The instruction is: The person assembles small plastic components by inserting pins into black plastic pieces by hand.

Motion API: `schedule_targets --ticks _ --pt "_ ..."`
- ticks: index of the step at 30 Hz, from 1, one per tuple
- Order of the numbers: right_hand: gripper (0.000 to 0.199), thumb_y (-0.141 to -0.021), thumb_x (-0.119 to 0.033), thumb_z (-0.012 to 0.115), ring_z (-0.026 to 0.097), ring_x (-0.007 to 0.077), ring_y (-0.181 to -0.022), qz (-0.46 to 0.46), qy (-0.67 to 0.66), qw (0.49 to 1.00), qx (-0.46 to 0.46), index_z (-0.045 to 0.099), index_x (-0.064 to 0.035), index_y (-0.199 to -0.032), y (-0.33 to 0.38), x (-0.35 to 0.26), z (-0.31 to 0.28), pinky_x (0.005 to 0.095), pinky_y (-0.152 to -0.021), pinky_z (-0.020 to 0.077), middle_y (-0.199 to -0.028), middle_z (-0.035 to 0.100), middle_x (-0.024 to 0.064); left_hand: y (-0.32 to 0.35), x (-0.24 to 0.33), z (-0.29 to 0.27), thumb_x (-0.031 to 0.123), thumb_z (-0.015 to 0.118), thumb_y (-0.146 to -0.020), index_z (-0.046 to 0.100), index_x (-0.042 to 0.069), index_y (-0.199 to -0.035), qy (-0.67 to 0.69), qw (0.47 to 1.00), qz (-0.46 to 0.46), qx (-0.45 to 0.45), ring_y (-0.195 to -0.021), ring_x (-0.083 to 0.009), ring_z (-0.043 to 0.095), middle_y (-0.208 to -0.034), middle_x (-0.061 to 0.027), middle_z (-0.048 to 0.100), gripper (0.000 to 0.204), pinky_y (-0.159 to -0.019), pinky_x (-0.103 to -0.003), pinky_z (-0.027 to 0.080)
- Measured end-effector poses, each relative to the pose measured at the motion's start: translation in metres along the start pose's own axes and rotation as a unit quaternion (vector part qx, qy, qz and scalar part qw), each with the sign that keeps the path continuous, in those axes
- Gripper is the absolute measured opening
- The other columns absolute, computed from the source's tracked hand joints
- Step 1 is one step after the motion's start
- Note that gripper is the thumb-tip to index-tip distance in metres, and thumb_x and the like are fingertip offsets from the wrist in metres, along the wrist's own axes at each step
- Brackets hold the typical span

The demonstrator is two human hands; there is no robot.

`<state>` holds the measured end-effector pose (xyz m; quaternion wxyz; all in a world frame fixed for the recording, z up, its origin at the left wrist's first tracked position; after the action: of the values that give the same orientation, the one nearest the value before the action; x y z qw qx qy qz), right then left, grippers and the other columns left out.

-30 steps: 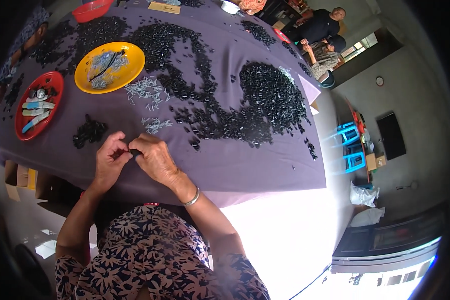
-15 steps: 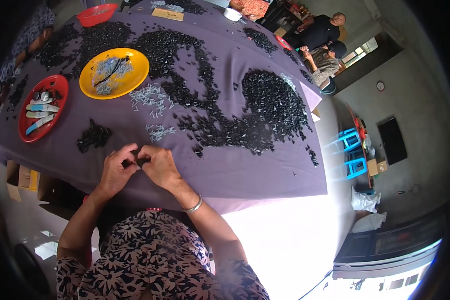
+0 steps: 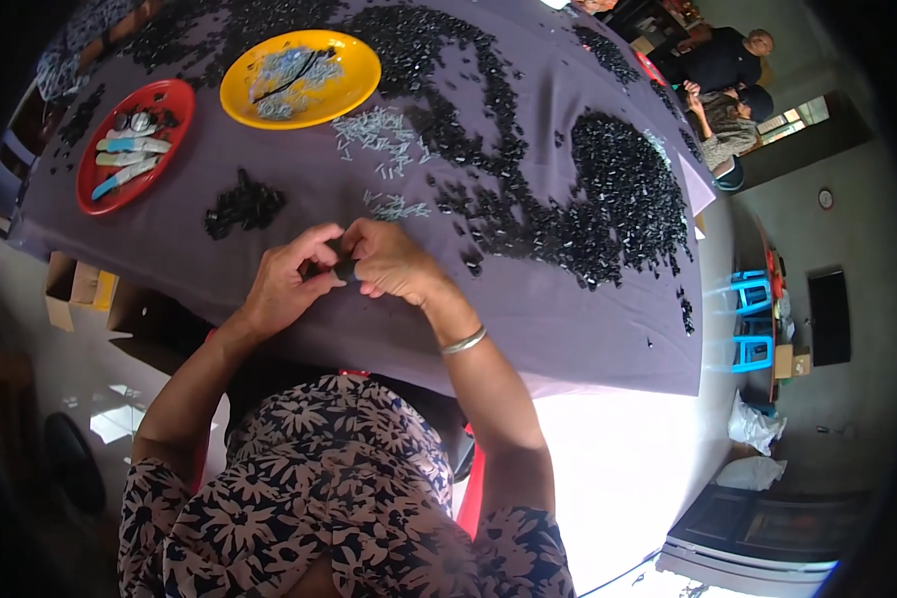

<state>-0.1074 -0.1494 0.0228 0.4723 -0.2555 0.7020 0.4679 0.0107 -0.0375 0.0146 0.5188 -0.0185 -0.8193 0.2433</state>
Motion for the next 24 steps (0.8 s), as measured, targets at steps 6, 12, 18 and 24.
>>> schedule_targets --ticks 6,12,18,24 --pt "0.031 -0.074 -0.008 0.068 0.055 0.0104 -0.052 0.029 0.063 0.998 -0.010 0.055 -0.0011 -0.101 0.002 -0.019 -0.002 0.0231 -0.044 0.0464 -0.074 0.060 0.0054 -0.009 0.002 -0.003 -0.002 0.076 -0.070 0.059 0.005 -0.120 -0.012 0.999 -0.038 -0.015 -0.065 -0.0113 0.060 -0.077 -0.0048 0.064 0.053 -0.060 -0.026 0.048" --pt "0.034 -0.079 -0.018 0.075 0.052 0.0100 -0.051 0.011 0.091 0.996 -0.018 0.054 -0.0004 -0.100 -0.002 -0.015 0.002 0.0223 -0.044 0.0423 -0.075 0.059 0.0045 -0.011 0.000 0.000 -0.004 0.074 -0.070 0.058 0.007 -0.119 -0.041 0.998 -0.033 -0.044 -0.065 -0.0177 0.063 -0.074 -0.0059 0.062 0.052 -0.061 -0.030 0.050" --pt "0.024 -0.077 0.002 0.057 0.058 0.0115 -0.059 -0.060 -0.005 0.998 0.034 0.059 0.0013 -0.100 0.017 -0.004 -0.005 0.0207 -0.048 0.0477 -0.083 0.062 0.0083 -0.005 0.000 -0.007 0.002 0.069 -0.074 0.062 0.007 -0.100 -0.071 0.997 -0.007 -0.001 -0.074 -0.0297 0.065 -0.080 -0.0089 0.063 0.028 -0.066 -0.038 0.051" --pt "0.041 -0.072 0.014 0.040 0.061 0.0120 -0.062 -0.195 0.204 0.901 0.331 0.067 -0.0036 -0.097 0.044 -0.008 -0.085 0.0244 -0.050 0.0512 -0.086 0.065 0.0051 -0.011 -0.002 -0.044 0.004 0.070 -0.073 0.066 0.006 -0.088 -0.244 0.958 0.036 0.147 -0.079 -0.0299 0.061 -0.083 -0.0081 0.061 0.016 -0.071 -0.041 0.050"
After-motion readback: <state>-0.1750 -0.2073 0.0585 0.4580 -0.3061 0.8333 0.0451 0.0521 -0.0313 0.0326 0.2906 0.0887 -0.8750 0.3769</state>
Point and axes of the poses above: each hand's wrist, its own y-axis away from the middle knuckle, its own z-axis out of the palm, x = y × z, the point moved 4 cm from there along -y, towards the middle knuckle
